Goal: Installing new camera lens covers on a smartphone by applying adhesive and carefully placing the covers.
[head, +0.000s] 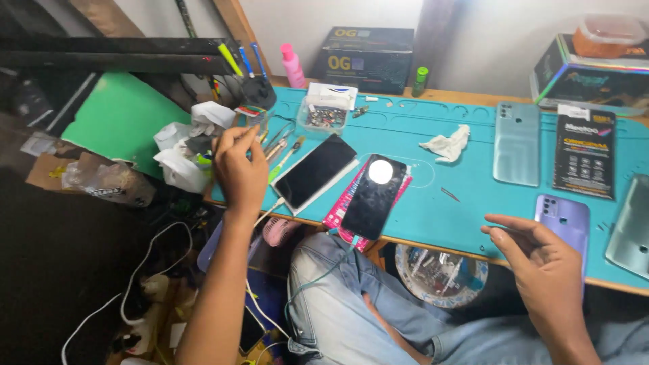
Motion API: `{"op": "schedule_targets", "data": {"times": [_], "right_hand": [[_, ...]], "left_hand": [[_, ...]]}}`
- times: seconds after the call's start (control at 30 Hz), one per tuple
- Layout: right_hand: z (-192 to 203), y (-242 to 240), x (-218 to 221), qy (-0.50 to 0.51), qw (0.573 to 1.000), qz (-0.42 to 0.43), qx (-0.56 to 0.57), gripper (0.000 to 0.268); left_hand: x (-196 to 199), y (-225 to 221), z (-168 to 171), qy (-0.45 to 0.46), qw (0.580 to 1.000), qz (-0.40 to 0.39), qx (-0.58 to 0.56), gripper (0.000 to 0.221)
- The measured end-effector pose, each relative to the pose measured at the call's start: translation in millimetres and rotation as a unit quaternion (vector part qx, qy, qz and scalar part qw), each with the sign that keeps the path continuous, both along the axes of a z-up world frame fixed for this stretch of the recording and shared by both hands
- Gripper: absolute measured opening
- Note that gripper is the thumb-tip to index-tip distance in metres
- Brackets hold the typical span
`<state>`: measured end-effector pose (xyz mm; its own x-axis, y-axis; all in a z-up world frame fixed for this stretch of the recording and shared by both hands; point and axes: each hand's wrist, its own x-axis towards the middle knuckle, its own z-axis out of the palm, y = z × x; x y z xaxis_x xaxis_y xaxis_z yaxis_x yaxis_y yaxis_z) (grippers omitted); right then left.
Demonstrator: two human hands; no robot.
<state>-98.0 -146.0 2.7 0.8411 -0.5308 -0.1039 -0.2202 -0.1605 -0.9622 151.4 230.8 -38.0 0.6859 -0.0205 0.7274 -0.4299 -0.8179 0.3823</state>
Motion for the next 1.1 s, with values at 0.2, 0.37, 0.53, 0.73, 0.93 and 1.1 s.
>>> {"op": "schedule_targets", "data": {"times": [0.2, 0.37, 0.53, 0.73, 0.93, 1.1], "right_hand": [[10, -3, -7, 0.034, 0.998, -0.056, -0.002, 0.018], [-2, -7, -21, 0.039, 0.998, -0.03, -0.03, 0.019], [4, -15, -39, 0.0, 0.999, -0.032, -0.017, 0.019], [15, -32, -52, 0.013, 0.996, -0.082, 0.014, 0.017], [18, -38, -55, 0.02, 0.995, -0.091, 0.033, 0.018], [17, -39, -59, 0.029, 0.993, -0.103, 0.054, 0.018]], "left_hand": [[-56, -93, 25, 0.031, 0.99, -0.141, -0.003, 0.009], [-77, -204, 3, 0.194, 0.907, -0.372, 0.017, 0.0], [-47, -263, -37, 0.247, 0.871, -0.394, 0.16, 0.015], [-38, -273, -43, 0.275, 0.844, -0.409, 0.213, 0.024], [-42, -265, -30, 0.276, 0.822, -0.433, 0.247, 0.02], [-47, -255, -20, 0.249, 0.834, -0.471, 0.142, 0.016]]}}
